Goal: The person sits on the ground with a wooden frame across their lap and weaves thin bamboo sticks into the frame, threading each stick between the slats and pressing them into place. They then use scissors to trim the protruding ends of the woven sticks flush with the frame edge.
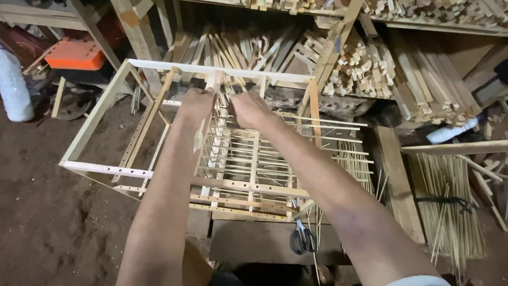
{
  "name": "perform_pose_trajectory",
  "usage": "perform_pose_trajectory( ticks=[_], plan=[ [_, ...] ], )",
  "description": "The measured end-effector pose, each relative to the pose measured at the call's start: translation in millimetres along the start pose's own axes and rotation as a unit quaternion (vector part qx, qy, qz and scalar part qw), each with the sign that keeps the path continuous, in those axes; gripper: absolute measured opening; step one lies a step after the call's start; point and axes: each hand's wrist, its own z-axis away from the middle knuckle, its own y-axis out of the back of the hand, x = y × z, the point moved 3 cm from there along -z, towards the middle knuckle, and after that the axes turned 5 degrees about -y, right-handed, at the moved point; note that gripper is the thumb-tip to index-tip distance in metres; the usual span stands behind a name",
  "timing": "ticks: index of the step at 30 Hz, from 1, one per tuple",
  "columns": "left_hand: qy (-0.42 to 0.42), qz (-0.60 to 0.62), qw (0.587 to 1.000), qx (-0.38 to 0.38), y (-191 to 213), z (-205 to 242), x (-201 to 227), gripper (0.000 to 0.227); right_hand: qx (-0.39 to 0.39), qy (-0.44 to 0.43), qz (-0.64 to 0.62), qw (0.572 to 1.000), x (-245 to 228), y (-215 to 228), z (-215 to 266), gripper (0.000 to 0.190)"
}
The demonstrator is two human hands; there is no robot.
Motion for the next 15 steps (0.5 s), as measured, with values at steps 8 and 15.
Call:
perform_pose_trajectory(
  ticks=[8,15],
  plan=[
    [0.016,0.075,0.997,0.003,9,30,18,0.055,0.005,0.034,-0.072,0.997,-28,20,8,0.019],
    [-0.008,0.028,0.999,-0.012,6,22,16,0.056,-0.009,0.008,-0.072,0.997,-49,49,36,0.02]
  ],
)
